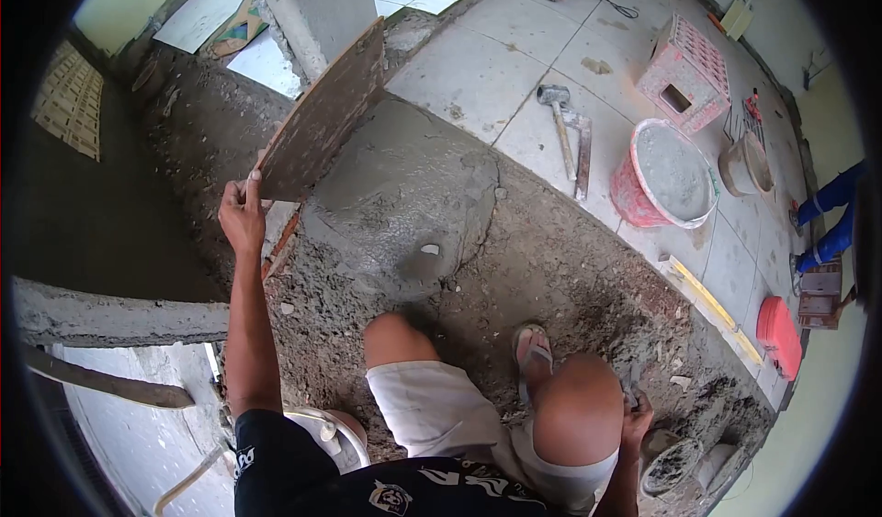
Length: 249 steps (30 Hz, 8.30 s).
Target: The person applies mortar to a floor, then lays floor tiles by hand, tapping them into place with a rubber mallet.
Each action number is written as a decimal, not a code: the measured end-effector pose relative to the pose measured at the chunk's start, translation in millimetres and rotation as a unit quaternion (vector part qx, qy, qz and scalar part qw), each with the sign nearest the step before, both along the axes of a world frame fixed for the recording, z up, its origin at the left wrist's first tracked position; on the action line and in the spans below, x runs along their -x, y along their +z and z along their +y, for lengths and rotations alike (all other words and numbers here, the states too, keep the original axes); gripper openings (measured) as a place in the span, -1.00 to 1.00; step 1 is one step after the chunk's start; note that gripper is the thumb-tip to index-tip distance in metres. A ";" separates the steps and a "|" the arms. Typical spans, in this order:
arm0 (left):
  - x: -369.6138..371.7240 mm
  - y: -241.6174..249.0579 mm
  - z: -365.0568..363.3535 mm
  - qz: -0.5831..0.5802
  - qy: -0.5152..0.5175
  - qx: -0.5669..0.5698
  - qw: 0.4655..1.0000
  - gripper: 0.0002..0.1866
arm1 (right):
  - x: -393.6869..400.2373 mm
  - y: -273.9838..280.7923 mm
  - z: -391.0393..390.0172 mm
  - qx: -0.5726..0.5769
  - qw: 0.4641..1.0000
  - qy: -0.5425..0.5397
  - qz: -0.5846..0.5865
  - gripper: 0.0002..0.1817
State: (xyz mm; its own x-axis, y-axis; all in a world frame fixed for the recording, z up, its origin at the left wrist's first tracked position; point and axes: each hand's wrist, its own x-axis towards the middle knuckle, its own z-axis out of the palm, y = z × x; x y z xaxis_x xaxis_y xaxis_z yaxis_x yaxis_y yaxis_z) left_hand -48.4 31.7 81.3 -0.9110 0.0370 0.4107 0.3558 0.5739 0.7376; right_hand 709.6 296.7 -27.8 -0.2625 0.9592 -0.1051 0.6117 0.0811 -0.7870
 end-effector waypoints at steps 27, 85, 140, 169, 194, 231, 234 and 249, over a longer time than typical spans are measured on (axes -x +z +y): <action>5.9 -24.4 12.6 0.002 0.089 -0.058 0.994 -0.72 | 558.9 -9.7 130.2 -0.201 0.754 0.590 -0.206 -0.46; -4.5 -34.3 18.7 0.078 0.177 -0.008 0.981 -0.51 | 692.1 -67.4 56.6 -0.396 0.470 0.775 -0.147 -0.53; -11.0 -11.0 41.8 0.093 0.169 0.033 0.981 -0.59 | 666.4 -68.3 151.4 -0.106 0.856 0.497 -0.102 -0.44; -15.3 -1.2 53.2 0.121 0.167 0.043 0.978 -0.60 | 624.2 -46.9 105.5 -0.113 0.623 0.742 -0.221 -0.48; -18.1 1.1 54.9 0.099 0.167 0.036 0.980 -0.61 | 508.6 -57.0 185.3 -0.197 0.825 0.471 -0.241 -0.48; -29.3 -1.0 57.5 0.115 0.171 0.022 0.978 -0.56 | 374.6 -77.5 189.8 -0.022 0.824 0.547 -0.147 -0.77; -28.6 -9.1 57.4 0.126 0.154 -0.079 0.977 -0.58 | 443.1 -73.2 137.4 -0.077 0.686 0.722 -0.048 -0.77; -125.8 -91.0 69.8 0.079 0.215 -0.204 0.952 -0.65 | 547.1 153.9 -298.5 -0.139 0.164 0.977 0.010 -0.83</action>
